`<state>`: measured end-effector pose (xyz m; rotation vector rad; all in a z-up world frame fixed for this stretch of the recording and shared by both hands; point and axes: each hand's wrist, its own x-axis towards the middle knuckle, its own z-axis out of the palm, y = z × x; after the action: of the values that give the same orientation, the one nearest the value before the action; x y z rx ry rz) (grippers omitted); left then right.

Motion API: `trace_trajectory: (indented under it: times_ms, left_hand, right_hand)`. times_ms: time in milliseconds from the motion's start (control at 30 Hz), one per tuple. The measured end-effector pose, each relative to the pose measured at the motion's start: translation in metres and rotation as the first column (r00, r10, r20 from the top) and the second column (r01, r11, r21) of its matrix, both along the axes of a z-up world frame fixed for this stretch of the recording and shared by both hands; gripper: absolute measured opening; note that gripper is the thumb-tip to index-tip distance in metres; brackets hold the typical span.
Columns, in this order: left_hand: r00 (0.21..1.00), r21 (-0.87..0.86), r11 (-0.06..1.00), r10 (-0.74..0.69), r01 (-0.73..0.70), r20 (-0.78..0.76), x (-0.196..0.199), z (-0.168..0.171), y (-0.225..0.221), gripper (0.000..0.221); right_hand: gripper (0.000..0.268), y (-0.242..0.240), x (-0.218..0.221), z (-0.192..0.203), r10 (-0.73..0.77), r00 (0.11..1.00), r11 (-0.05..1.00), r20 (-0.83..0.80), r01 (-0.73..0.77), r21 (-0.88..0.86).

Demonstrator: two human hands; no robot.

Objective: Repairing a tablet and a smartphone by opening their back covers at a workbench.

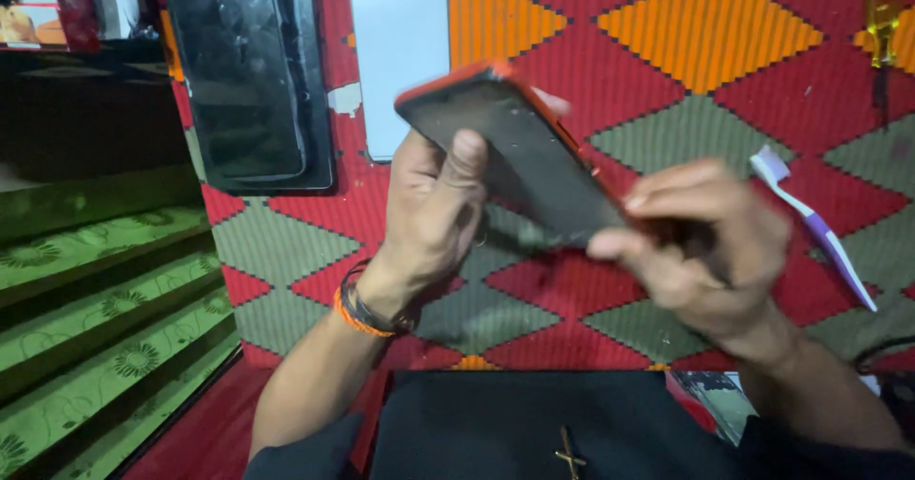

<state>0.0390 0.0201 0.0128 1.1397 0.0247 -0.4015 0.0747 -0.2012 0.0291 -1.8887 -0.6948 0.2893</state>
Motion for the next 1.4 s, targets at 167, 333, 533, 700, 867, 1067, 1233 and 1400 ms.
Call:
trace_trajectory:
  times_ms: [167, 333, 533, 700, 867, 1067, 1233, 1400]
  left_hand:
    - [0.993, -0.017, 0.993, 0.115, -0.114, 0.016, -0.006, -0.006, -0.003, 0.058]
    - [0.98, -0.046, 0.979, 0.2, -0.198, 0.027, -0.01, -0.013, -0.01, 0.055]
    - [0.956, -0.072, 0.956, 0.289, -0.286, 0.042, -0.006, -0.016, -0.016, 0.053]
    - [0.953, 0.048, 0.954, 0.29, -0.295, 0.086, -0.007, -0.013, -0.018, 0.05]
    - [0.944, 0.32, 0.897, 0.237, -0.303, 0.23, -0.01, -0.006, -0.014, 0.052]
    - [0.909, 0.534, 0.766, 0.153, -0.357, 0.388, -0.018, 0.0, -0.019, 0.054]
    - [0.847, 0.546, 0.714, 0.125, -0.438, 0.517, -0.023, -0.005, -0.024, 0.055]
    - [0.8, 0.586, 0.631, 0.093, -0.508, 0.593, -0.026, -0.003, -0.025, 0.054]
  right_hand:
    - [0.039, -0.009, -0.002, -0.003, 0.028, 0.994, 0.999, -0.108, -0.024, 0.038]
    - [0.036, -0.025, -0.005, -0.006, 0.029, 0.976, 0.998, -0.216, -0.015, 0.066]
    - [0.035, -0.029, 0.002, -0.009, 0.019, 0.935, 0.993, -0.353, 0.025, 0.118]
    - [0.026, -0.032, 0.001, -0.013, -0.04, 0.835, 0.967, -0.549, 0.171, 0.191]
    - [0.016, -0.027, 0.004, 0.003, -0.113, 0.968, 0.981, -0.225, 0.145, 0.132]
    - [0.019, -0.024, -0.006, 0.005, -0.188, 0.981, 0.977, 0.037, 0.183, 0.111]
    - [0.017, -0.025, -0.005, 0.002, -0.221, 0.966, 0.974, 0.135, 0.212, 0.074]
    - [0.016, -0.022, -0.006, 0.004, -0.201, 0.973, 0.979, 0.112, 0.196, 0.048]
